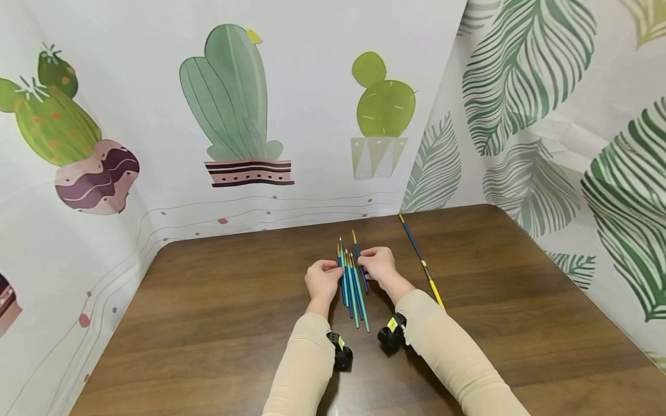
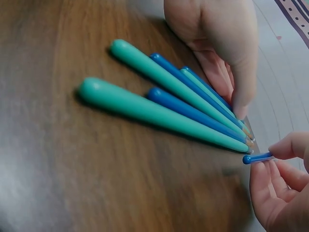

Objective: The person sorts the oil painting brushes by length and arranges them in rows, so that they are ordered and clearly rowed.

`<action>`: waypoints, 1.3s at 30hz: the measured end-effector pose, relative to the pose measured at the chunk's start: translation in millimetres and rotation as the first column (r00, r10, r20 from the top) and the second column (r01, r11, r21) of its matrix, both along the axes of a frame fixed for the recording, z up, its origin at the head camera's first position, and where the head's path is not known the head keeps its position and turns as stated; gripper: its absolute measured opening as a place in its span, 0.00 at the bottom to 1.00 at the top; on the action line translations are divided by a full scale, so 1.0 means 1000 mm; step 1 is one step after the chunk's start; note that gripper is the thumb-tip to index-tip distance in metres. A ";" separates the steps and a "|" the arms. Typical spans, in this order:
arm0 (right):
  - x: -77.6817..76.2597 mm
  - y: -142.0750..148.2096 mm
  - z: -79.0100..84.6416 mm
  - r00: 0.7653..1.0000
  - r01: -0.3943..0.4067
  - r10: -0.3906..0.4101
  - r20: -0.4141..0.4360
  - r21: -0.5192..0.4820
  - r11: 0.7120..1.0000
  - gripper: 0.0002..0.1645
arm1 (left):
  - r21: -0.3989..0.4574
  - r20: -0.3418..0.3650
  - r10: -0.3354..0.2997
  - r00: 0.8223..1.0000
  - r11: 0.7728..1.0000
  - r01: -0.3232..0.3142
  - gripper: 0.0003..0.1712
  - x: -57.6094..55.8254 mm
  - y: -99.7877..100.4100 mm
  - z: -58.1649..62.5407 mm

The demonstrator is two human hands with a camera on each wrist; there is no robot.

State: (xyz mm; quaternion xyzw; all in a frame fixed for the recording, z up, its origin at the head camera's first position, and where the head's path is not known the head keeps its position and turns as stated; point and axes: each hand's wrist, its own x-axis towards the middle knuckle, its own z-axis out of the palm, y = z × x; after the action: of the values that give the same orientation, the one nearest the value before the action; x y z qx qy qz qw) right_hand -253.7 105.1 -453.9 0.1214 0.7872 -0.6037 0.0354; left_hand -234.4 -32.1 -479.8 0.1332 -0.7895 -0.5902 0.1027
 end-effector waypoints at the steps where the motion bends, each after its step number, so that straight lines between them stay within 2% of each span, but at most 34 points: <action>1: 0.000 0.001 0.001 1.000 -0.002 0.002 0.000 -0.003 1.000 0.17 | 0.000 0.000 0.000 1.000 1.000 0.000 0.09 0.000 0.000 0.000; 17: -0.001 0.015 0.012 0.999 -0.028 0.028 -0.024 -0.024 0.999 0.18 | 0.011 0.006 0.002 1.000 1.000 -0.002 0.09 0.000 -0.001 0.000; 31: -0.008 0.034 0.013 1.000 -0.026 0.025 -0.015 -0.079 0.997 0.19 | -0.006 0.022 -0.001 1.000 1.000 0.001 0.08 0.001 0.000 0.000; 39: -0.013 0.049 0.016 0.999 -0.043 0.041 -0.027 -0.057 0.997 0.21 | -0.004 0.015 -0.005 1.000 1.000 0.005 0.08 0.001 -0.001 0.000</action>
State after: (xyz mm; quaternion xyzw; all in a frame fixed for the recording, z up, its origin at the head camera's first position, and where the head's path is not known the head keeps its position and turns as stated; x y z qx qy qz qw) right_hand -267.1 153.9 -437.6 0.0960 0.7723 -0.6266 0.0415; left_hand -233.3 -33.1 -479.4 0.1353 -0.7919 -0.5878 0.0956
